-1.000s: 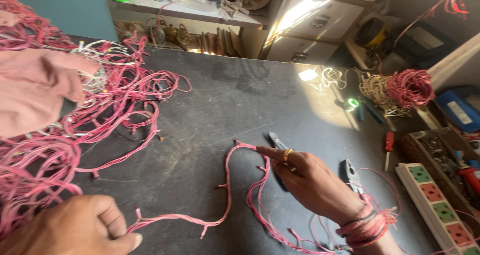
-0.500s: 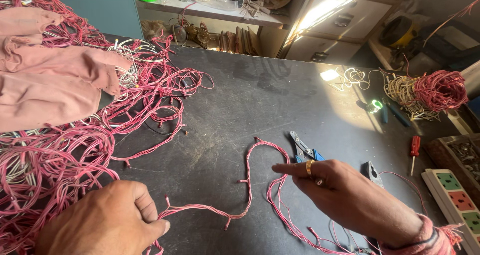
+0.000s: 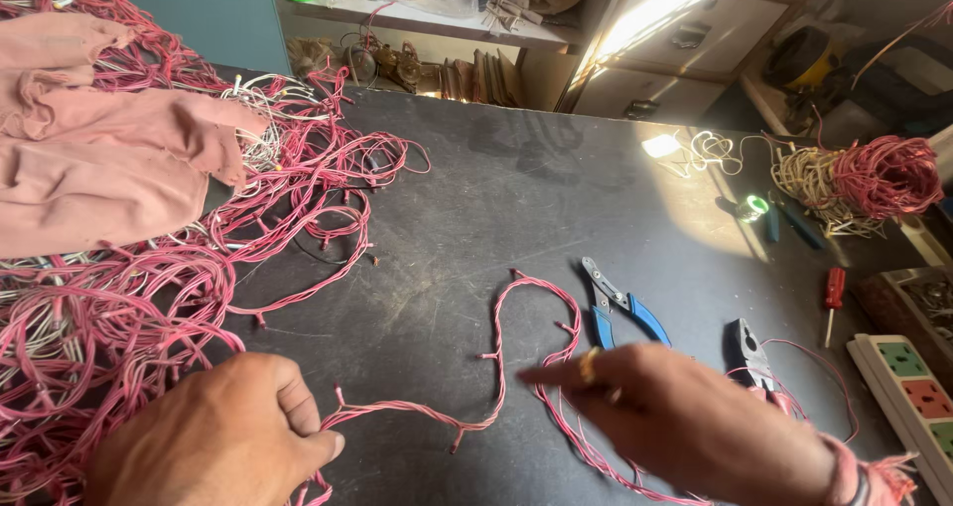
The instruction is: The person strips insulation from multiple pink wires using a small knife. They repeatedly cut the insulation, pull it off, and set the stripped wires aside on the table.
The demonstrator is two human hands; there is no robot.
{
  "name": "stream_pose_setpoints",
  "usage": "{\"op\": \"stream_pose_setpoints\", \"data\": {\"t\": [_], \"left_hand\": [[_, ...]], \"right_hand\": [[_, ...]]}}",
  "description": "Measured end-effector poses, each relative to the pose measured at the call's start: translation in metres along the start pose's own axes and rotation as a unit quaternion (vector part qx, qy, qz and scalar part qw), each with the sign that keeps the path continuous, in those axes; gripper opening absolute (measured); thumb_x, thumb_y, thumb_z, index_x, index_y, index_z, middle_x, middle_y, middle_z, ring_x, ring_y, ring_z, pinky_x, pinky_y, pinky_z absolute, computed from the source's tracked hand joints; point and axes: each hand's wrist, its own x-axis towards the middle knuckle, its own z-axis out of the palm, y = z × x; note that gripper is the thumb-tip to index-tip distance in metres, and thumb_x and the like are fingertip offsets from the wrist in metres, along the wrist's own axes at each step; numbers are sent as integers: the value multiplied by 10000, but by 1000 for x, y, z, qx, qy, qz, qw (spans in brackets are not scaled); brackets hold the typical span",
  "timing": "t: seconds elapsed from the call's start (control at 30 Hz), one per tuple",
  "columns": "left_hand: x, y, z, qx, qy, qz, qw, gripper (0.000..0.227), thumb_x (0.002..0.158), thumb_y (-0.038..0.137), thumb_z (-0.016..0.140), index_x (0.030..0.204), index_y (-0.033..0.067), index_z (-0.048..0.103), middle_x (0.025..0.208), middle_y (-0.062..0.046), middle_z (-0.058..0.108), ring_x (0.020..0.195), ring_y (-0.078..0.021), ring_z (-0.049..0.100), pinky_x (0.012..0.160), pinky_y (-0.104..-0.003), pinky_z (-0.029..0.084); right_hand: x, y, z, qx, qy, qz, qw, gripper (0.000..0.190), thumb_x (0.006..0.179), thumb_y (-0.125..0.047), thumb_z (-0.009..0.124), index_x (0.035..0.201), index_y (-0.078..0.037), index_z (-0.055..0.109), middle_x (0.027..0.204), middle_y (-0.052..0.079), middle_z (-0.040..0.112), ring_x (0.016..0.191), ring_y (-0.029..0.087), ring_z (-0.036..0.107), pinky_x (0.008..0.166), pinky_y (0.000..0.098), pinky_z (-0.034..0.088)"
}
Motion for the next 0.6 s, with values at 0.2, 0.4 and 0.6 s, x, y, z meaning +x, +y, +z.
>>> {"op": "stream_pose_setpoints", "data": {"t": [0.2, 0.4, 0.6], "left_hand": [[-6, 7, -3, 11, 3, -17, 1000, 299, 815, 429, 836, 975, 190, 754, 887, 10, 818, 925, -152, 771, 879, -322, 560], [7, -2, 2, -5, -12, 15, 1000, 304, 811, 419, 836, 947, 162, 746, 859, -10, 820, 878, -144, 781, 849, -310, 584], [26, -8, 7, -5, -20, 42, 999, 321, 780, 417, 867, 907, 132, 795, 845, -13, 831, 852, -136, 795, 829, -296, 612]], "right_hand": [[-5, -16, 9, -16, -39, -89, 995, 389, 980, -233, 611, 1310, -364, 770, 735, 53, 745, 618, 131, 691, 617, 335, 555], [-10, -4, -5, -10, -27, -48, 998, 355, 980, -294, 650, 1302, -394, 760, 668, 12, 710, 544, 102, 638, 545, 322, 523], [-12, 19, -34, 19, -2, 147, 989, 312, 973, -259, 663, 1226, -307, 838, 565, 5, 622, 469, 95, 501, 480, 294, 427]]}}
